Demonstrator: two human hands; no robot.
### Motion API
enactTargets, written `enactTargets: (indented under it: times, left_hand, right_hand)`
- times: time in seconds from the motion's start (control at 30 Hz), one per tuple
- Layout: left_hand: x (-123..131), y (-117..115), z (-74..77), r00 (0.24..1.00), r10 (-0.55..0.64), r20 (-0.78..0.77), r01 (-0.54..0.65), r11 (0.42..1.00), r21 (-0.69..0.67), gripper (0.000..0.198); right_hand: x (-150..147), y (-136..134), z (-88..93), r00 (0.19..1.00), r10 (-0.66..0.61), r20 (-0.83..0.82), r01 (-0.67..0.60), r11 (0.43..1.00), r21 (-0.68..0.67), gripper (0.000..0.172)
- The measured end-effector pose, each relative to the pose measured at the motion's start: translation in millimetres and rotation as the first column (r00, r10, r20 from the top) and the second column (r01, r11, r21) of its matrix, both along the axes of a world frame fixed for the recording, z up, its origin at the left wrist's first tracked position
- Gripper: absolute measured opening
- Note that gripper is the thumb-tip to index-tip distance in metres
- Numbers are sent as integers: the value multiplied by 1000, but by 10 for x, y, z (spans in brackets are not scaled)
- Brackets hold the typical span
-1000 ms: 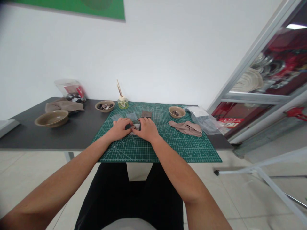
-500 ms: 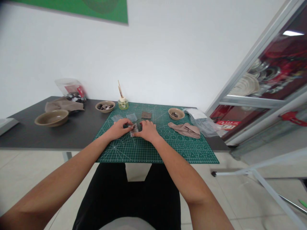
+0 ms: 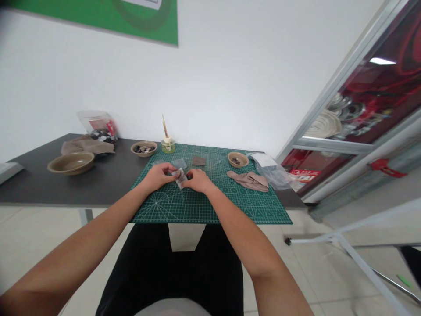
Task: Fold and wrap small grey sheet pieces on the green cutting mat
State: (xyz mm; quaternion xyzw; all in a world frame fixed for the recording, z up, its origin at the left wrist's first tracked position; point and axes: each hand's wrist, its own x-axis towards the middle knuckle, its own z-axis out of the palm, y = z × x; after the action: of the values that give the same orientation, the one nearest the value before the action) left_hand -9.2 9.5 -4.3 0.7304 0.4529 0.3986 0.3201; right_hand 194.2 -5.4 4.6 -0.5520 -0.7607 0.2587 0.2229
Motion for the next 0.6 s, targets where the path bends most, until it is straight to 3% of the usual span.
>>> enactTargets:
  times: [0.2,0.33,0.6]
  left_hand:
    - [-9,-5,14,998,32,49,-32,999,-2,34]
    - [-5,4,8,995,8,99,-9,1000,9,29]
    - [-14,-24,77,999,45,17,-46,996,83,22]
  right_hand:
    - [-28,-25,20,969,-31,-243,37,999,20,8]
    - [16,-9,14,934,-61,-351,88,994,63,13]
    - [72,-89,-25,949,-26,-313,86,980,179,10]
